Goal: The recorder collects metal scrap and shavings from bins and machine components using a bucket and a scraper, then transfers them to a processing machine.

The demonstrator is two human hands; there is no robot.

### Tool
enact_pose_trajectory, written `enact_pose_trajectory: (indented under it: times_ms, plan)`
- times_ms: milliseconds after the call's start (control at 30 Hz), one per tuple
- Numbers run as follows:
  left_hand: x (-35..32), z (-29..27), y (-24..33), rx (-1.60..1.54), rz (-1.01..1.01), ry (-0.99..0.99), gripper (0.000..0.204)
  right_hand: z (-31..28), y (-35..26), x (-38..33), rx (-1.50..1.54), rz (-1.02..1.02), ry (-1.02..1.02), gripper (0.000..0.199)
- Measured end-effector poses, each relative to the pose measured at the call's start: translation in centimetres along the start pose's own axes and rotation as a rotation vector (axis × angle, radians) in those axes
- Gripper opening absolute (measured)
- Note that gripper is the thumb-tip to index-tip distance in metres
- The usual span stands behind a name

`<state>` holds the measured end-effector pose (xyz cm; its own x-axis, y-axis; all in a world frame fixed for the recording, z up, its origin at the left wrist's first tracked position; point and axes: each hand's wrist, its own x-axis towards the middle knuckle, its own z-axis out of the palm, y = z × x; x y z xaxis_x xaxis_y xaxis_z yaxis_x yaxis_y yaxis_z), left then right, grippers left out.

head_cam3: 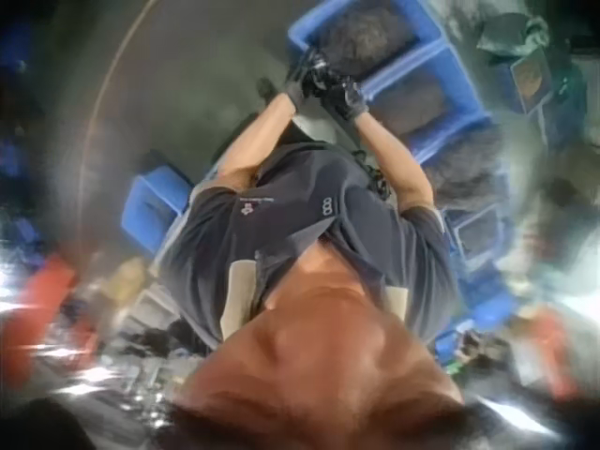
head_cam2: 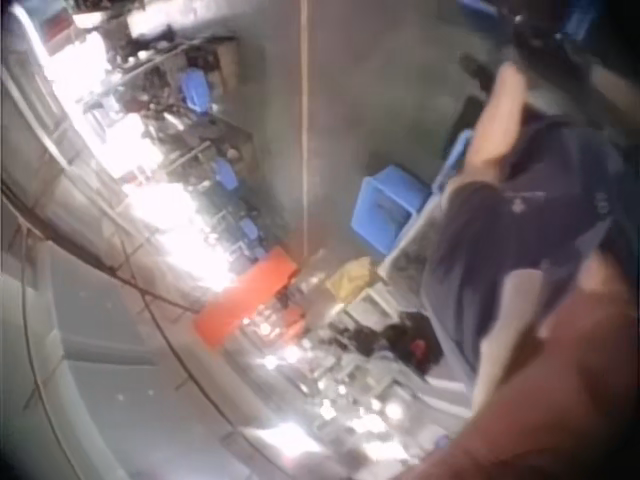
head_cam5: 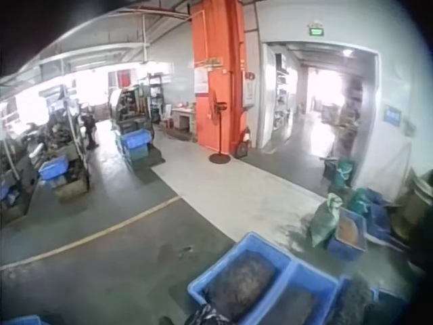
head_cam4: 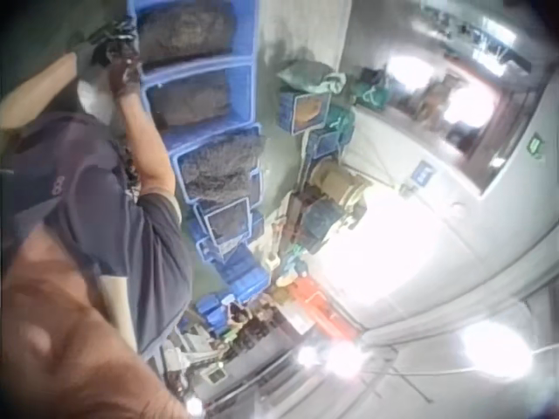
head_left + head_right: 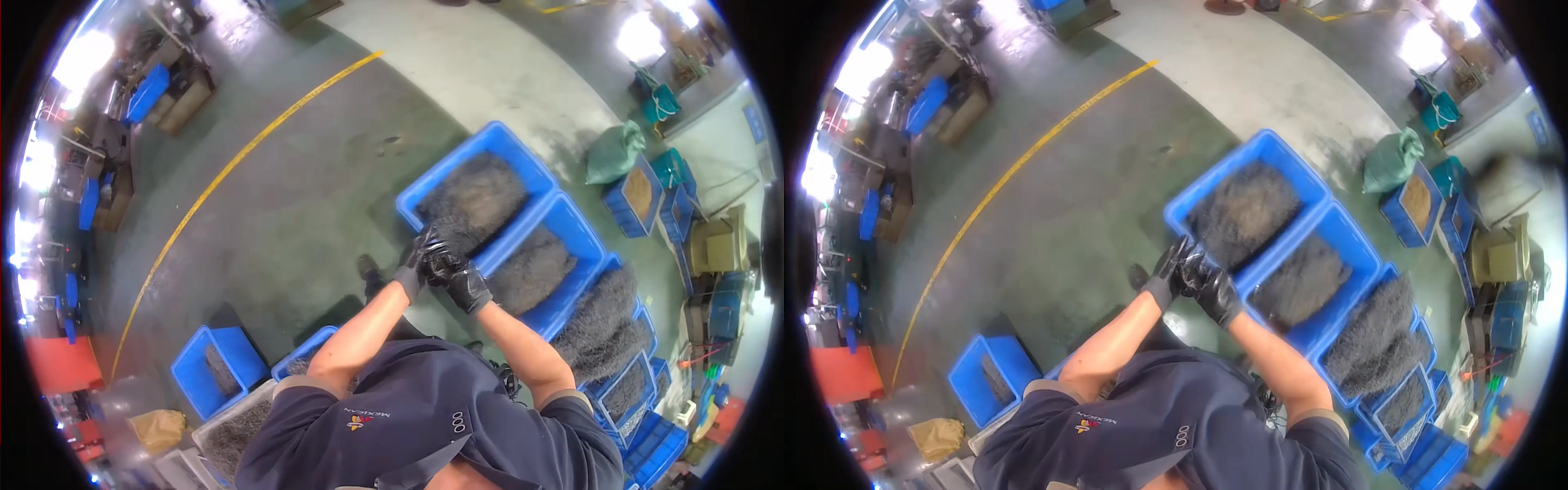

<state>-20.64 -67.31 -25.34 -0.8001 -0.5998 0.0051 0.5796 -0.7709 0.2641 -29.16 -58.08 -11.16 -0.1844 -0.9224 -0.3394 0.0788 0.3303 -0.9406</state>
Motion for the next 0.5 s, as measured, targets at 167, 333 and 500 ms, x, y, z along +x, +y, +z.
enact_pose_trajectory:
  times_ms: [167, 333, 500]
  plan:
    - [2.3, 0.2, 14.4, 0.399, -0.021, 0.673, 0.039, 7.5, -4.6, 11.3, -0.366, -0.573, 0.070, 0.023]
    - [11.1, 11.6, 25.6, 0.122, -0.333, 0.962, 0.051, 9.7, -6.8, 19.6, -0.553, -0.266, 0.065, 0.030]
    - [17.8, 7.0, 31.0, 0.485, -0.322, 0.697, 0.047, 10.1, -12.9, 29.0, -0.440, -0.408, -0.111, 0.027]
